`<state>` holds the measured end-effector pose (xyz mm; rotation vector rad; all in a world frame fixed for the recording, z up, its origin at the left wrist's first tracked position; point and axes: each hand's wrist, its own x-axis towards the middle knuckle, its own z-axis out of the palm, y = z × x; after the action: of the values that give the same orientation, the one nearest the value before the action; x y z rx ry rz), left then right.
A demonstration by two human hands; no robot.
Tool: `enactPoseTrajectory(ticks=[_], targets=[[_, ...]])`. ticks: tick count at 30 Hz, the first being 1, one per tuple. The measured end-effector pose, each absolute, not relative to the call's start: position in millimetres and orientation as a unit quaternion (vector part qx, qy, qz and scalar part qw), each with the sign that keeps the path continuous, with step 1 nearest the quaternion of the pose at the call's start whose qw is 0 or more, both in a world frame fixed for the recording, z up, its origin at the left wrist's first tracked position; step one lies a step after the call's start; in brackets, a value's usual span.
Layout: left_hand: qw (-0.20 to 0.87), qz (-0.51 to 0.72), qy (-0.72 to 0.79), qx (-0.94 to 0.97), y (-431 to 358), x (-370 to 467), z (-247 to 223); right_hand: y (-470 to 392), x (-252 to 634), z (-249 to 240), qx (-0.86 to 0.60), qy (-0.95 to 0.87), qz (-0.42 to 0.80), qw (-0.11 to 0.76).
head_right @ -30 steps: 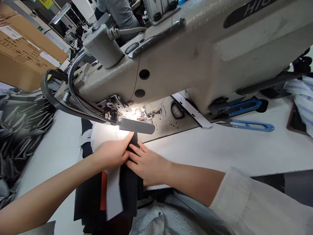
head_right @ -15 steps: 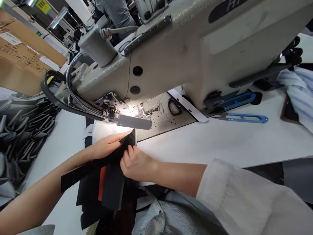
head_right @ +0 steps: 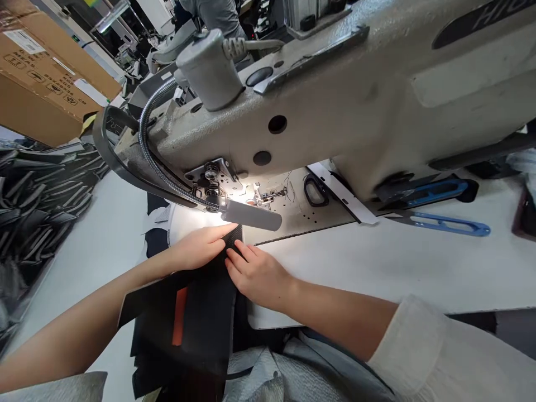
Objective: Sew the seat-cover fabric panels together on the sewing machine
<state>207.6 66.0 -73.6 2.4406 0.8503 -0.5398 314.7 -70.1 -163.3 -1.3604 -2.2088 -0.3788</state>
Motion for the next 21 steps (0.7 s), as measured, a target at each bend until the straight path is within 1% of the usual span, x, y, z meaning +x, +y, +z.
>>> enactPoseTrajectory(ticks=[3, 6, 8, 12, 14, 17, 21], targets=[[0.251, -0.189, 0.304, 0.900, 68.1, 208.5, -73.3, -59.4, 322.4, -159.4, -0.540, -0.795, -0.100, 0.258], [0.254, -0.178, 0.285, 0.907, 68.5, 207.8, -73.0, -49.5, 332.7, -157.4, -0.598, -0.763, -0.042, 0.242], [0.262, -0.173, 0.270, 0.910, 68.9, 207.2, -72.6, -45.3, 338.7, -157.6, -0.598, -0.765, -0.024, 0.239], [0.281, -0.166, 0.255, 0.910, 69.1, 206.7, -71.6, -42.1, 343.7, -160.8, -0.567, -0.780, -0.041, 0.263], [0.288, -0.158, 0.252, 0.910, 68.4, 206.9, -71.4, -39.8, 344.1, -163.3, -0.568, -0.778, -0.066, 0.260], [0.309, -0.140, 0.249, 0.907, 68.5, 208.5, -70.1, -32.3, 345.3, -164.9, -0.569, -0.787, -0.093, 0.220], [0.381, -0.133, 0.223, 0.887, 76.4, 212.1, -63.0, -18.6, 349.5, -156.1, -0.577, -0.796, -0.053, 0.177]])
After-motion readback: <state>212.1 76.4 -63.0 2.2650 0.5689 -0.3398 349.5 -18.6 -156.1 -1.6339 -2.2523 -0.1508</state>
